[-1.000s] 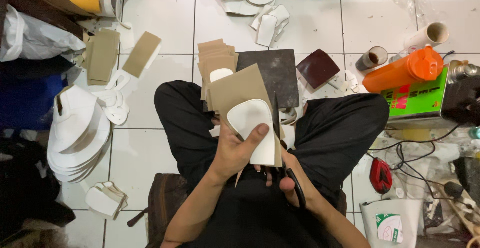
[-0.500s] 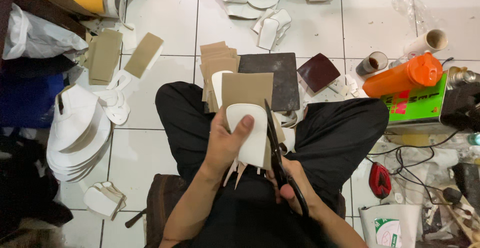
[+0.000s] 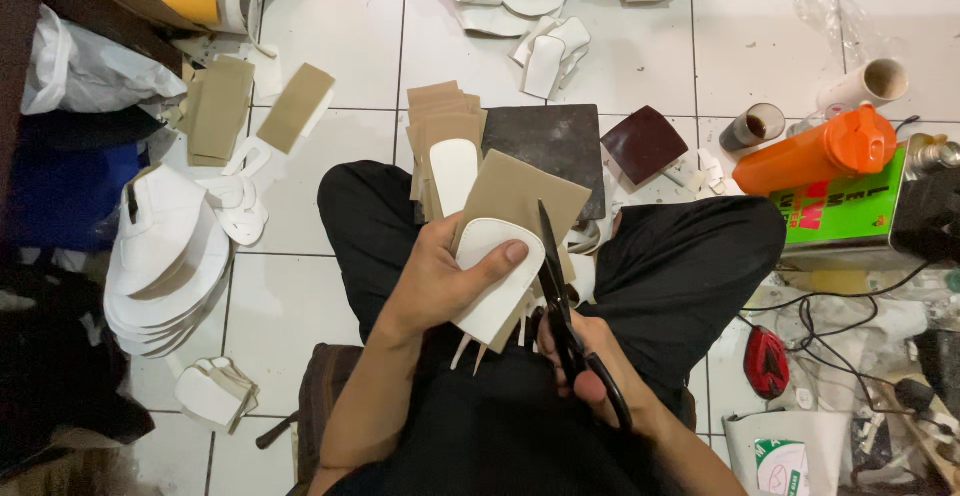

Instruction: The person sits on the floor and repeatedly aligns a white shoe insole with a brown cardboard template. They use scissors to trim the cardboard around the insole's edge, then separate the pieces and repeat the process with new materials.

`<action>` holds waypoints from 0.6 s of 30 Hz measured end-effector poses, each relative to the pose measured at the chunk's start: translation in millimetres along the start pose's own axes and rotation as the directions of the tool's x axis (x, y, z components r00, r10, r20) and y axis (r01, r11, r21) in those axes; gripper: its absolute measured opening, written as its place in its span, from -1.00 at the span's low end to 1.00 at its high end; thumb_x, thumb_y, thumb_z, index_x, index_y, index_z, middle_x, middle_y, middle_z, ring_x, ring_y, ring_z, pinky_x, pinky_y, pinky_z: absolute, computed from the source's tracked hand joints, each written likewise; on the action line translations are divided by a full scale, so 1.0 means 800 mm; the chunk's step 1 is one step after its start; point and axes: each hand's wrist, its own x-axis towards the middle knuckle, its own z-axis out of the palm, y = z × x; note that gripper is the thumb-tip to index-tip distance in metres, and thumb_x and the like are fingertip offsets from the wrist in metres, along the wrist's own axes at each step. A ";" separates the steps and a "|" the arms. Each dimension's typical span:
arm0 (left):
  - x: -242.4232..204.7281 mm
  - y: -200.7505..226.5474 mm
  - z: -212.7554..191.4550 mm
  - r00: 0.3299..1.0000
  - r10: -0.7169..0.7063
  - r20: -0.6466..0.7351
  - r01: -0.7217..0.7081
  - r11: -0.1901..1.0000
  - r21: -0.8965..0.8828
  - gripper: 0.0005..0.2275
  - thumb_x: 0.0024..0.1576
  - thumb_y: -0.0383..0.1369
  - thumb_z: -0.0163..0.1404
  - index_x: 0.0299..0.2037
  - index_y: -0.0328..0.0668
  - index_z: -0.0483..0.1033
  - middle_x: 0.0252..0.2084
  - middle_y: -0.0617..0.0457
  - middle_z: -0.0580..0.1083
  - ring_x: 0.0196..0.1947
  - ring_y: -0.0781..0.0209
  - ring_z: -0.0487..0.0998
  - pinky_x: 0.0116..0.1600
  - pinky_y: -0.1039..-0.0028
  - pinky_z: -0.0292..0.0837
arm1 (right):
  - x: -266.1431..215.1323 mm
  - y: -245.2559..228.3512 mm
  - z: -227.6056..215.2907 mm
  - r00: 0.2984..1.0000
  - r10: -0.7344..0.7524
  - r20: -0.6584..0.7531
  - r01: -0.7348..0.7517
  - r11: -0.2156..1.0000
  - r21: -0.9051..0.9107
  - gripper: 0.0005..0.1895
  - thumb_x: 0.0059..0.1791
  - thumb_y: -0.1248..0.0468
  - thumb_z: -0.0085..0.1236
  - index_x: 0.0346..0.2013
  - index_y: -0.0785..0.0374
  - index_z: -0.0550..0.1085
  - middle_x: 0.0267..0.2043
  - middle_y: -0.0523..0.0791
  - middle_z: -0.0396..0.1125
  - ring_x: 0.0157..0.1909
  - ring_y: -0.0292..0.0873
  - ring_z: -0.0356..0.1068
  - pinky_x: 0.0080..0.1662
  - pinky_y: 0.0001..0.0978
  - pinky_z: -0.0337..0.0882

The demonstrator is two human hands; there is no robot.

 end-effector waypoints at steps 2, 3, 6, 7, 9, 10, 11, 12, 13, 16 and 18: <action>0.002 0.004 -0.008 0.998 0.032 0.063 -0.034 0.999 0.028 -0.78 0.00 -0.23 0.10 -0.27 -0.19 0.54 -0.33 0.16 0.54 -0.36 0.45 0.50 -0.31 0.64 0.44 | -0.001 -0.003 -0.004 0.999 -0.032 0.020 0.033 0.996 -0.077 -0.02 -0.45 -0.68 -0.16 -0.50 0.22 0.21 -0.64 -0.20 0.08 -0.67 -0.37 0.06 -0.59 -0.57 0.15; 0.003 0.007 -0.012 0.990 0.064 0.127 -0.071 0.996 0.054 -0.79 0.02 -0.25 0.08 -0.26 -0.19 0.52 -0.34 0.16 0.53 -0.38 0.45 0.50 -0.34 0.64 0.44 | -0.002 -0.005 -0.006 0.997 -0.064 0.041 0.070 0.986 -0.153 -0.02 -0.41 -0.70 -0.25 -0.51 0.23 0.23 -0.70 -0.20 0.11 -0.72 -0.37 0.12 -0.59 -0.58 0.14; 0.006 0.007 -0.015 0.974 0.104 0.200 -0.109 0.994 0.016 -0.80 0.06 -0.30 0.07 -0.18 -0.22 0.51 -0.28 0.17 0.52 -0.31 0.47 0.49 -0.22 0.64 0.46 | -0.001 -0.004 -0.003 1.000 0.002 0.009 -0.001 0.990 -0.139 0.04 -0.54 -0.72 -0.30 -0.52 0.24 0.21 -0.65 -0.22 0.02 -0.64 -0.40 0.02 -0.59 -0.57 0.26; 0.006 0.008 -0.013 0.974 0.102 0.203 -0.108 0.994 0.016 -0.80 0.06 -0.30 0.07 -0.18 -0.22 0.51 -0.28 0.17 0.52 -0.31 0.47 0.49 -0.22 0.64 0.46 | 0.001 -0.001 -0.004 1.000 0.002 0.006 -0.002 0.991 -0.137 0.04 -0.54 -0.72 -0.30 -0.52 0.24 0.21 -0.65 -0.22 0.02 -0.64 -0.40 0.02 -0.59 -0.57 0.26; 0.006 0.010 -0.011 0.954 0.073 0.291 -0.080 0.997 0.015 -0.83 0.07 -0.27 0.06 -0.28 -0.20 0.51 -0.36 0.22 0.50 -0.37 0.49 0.45 -0.30 0.66 0.39 | 0.004 0.005 -0.007 0.993 -0.091 0.074 0.103 0.978 -0.179 0.09 -0.38 -0.71 -0.33 -0.28 0.28 0.29 -0.48 -0.20 0.07 -0.48 -0.34 0.08 -0.45 -0.50 0.35; 0.008 0.013 -0.013 0.954 0.072 0.291 -0.080 0.997 0.016 -0.83 0.07 -0.27 0.06 -0.28 -0.20 0.51 -0.36 0.22 0.50 -0.37 0.49 0.45 -0.30 0.66 0.39 | 0.002 0.009 -0.007 0.993 -0.092 0.073 0.104 0.979 -0.178 0.09 -0.38 -0.71 -0.33 -0.28 0.28 0.29 -0.48 -0.20 0.07 -0.48 -0.34 0.08 -0.45 -0.50 0.35; 0.009 0.015 -0.016 0.953 0.033 0.302 -0.055 0.996 0.063 -0.81 0.05 -0.25 0.07 -0.27 -0.19 0.53 -0.35 0.23 0.51 -0.36 0.50 0.46 -0.29 0.66 0.40 | 0.000 0.013 -0.008 0.998 -0.044 0.033 0.048 0.993 -0.111 0.07 -0.47 -0.71 -0.24 -0.37 0.27 0.24 -0.49 -0.18 0.06 -0.51 -0.34 0.03 -0.50 -0.52 0.27; 0.010 0.017 -0.019 0.950 -0.006 0.312 -0.030 0.993 0.111 -0.79 0.02 -0.23 0.08 -0.26 -0.17 0.55 -0.35 0.24 0.52 -0.36 0.51 0.47 -0.28 0.67 0.42 | -0.001 0.017 -0.008 1.000 0.006 -0.004 -0.006 0.999 -0.041 0.06 -0.56 -0.70 -0.15 -0.47 0.26 0.20 -0.49 -0.17 0.04 -0.54 -0.33 -0.01 -0.54 -0.53 0.19; 0.012 0.018 -0.022 0.951 -0.008 0.308 -0.027 0.994 0.109 -0.79 0.02 -0.23 0.08 -0.26 -0.17 0.55 -0.35 0.24 0.52 -0.36 0.51 0.47 -0.28 0.67 0.42 | -0.001 0.009 -0.009 1.000 0.010 0.000 -0.010 0.999 -0.041 0.06 -0.56 -0.70 -0.15 -0.47 0.26 0.20 -0.49 -0.17 0.04 -0.54 -0.33 -0.01 -0.54 -0.53 0.19; 0.018 0.024 -0.030 0.921 -0.065 0.383 0.016 0.991 0.130 -0.84 0.01 -0.27 0.11 -0.35 -0.18 0.54 -0.44 0.24 0.51 -0.46 0.53 0.44 -0.42 0.69 0.39 | -0.003 -0.009 -0.011 0.990 -0.072 0.118 0.093 0.978 -0.185 -0.02 -0.36 -0.70 -0.31 -0.49 0.23 0.22 -0.59 -0.19 0.07 -0.63 -0.35 0.04 -0.61 -0.55 0.23; 0.022 0.030 -0.033 0.892 -0.058 0.449 -0.021 0.986 0.168 -0.83 0.02 -0.25 0.09 -0.33 -0.18 0.57 -0.44 0.27 0.51 -0.44 0.56 0.44 -0.36 0.70 0.38 | -0.006 -0.011 -0.012 0.994 -0.022 0.103 0.044 0.976 -0.215 -0.05 -0.39 -0.70 -0.34 -0.54 0.19 0.15 -0.60 -0.20 0.04 -0.64 -0.35 -0.02 -0.62 -0.54 0.13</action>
